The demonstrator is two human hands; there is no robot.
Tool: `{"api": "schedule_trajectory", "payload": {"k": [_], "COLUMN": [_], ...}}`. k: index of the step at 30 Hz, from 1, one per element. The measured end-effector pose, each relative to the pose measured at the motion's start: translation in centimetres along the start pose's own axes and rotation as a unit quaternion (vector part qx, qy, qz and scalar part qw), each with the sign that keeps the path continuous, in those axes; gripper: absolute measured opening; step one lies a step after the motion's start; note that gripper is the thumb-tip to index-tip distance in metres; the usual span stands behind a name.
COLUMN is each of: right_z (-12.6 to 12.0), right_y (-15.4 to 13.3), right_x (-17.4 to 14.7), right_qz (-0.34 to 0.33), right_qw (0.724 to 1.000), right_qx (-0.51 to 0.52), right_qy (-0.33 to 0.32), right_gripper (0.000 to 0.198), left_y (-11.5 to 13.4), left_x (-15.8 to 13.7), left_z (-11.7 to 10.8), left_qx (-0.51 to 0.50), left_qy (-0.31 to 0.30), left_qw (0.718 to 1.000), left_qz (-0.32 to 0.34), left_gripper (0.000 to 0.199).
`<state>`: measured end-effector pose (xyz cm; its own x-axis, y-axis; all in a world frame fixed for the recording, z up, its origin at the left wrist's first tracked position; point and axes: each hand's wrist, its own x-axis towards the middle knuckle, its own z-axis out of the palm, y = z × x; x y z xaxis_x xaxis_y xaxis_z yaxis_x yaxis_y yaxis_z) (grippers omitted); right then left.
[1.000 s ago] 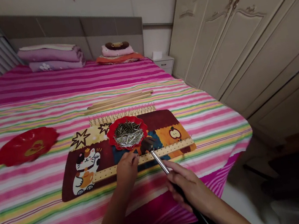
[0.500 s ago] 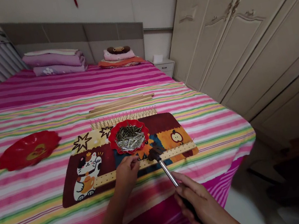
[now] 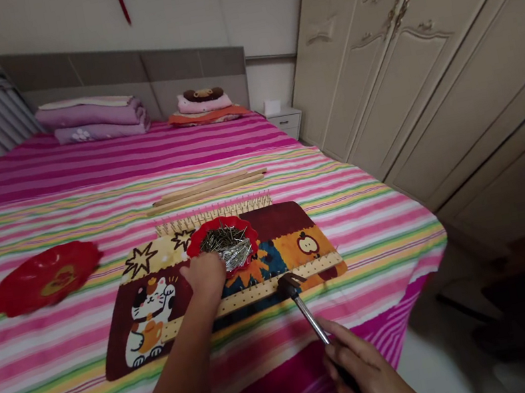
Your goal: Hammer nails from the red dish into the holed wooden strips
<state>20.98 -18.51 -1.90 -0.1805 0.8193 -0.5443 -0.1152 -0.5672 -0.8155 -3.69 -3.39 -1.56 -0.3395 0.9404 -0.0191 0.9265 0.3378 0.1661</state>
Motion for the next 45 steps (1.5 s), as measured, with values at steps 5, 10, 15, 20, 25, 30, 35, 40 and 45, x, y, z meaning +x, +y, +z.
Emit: {"api": "schedule_trajectory", "payload": {"k": [5, 10, 15, 20, 25, 30, 35, 40, 45], "right_z": [0.0, -0.5, -0.7, -0.3, -0.1, -0.1, 0.1, 0.0, -0.2], "right_y": [0.5, 1.6, 2.5, 2.4, 2.0, 1.8, 1.4, 1.5, 1.6], "right_x": [0.1, 0.6, 1.1, 0.9, 0.3, -0.3, -0.6, -0.7, -0.4], "right_qz": [0.001, 0.01, 0.027, 0.03, 0.017, -0.005, 0.004, 0.002, 0.001], "right_qw": [1.0, 1.0, 1.0, 0.999, 1.0, 1.0, 1.0, 0.999, 0.999], "right_qx": [-0.001, 0.0, 0.0, 0.005, 0.0, -0.005, -0.016, -0.011, -0.021], "right_qy": [-0.018, -0.017, -0.014, -0.008, -0.016, -0.016, -0.024, -0.031, -0.032], "right_gripper": [0.061, 0.073, 0.079, 0.081, 0.078, 0.066, 0.064, 0.063, 0.063], "left_y": [-1.0, -1.9, -2.9, -4.0, -4.6, -5.2, -4.8, -4.0, -3.2], "left_x": [-0.2, -0.2, -0.1, -0.7, -2.5, -4.6, -6.2, -6.7, -6.4], "left_z": [0.3, 0.0, -0.2, -0.4, -0.5, -0.2, 0.2, 1.3, 2.2], "left_qx": [-0.056, -0.134, -0.232, -0.41, -0.588, -0.592, -0.585, -0.523, -0.582], "left_qy": [-0.006, -0.016, 0.002, 0.041, 0.027, -0.018, -0.079, -0.05, -0.073], "left_qw": [0.998, 0.99, 0.972, 0.911, 0.807, 0.804, 0.804, 0.85, 0.806], "left_qz": [-0.006, -0.034, -0.029, -0.032, -0.048, -0.06, -0.073, -0.048, -0.082], "left_gripper": [0.027, 0.029, 0.027, 0.025, 0.042, 0.032, 0.041, 0.033, 0.036]}}
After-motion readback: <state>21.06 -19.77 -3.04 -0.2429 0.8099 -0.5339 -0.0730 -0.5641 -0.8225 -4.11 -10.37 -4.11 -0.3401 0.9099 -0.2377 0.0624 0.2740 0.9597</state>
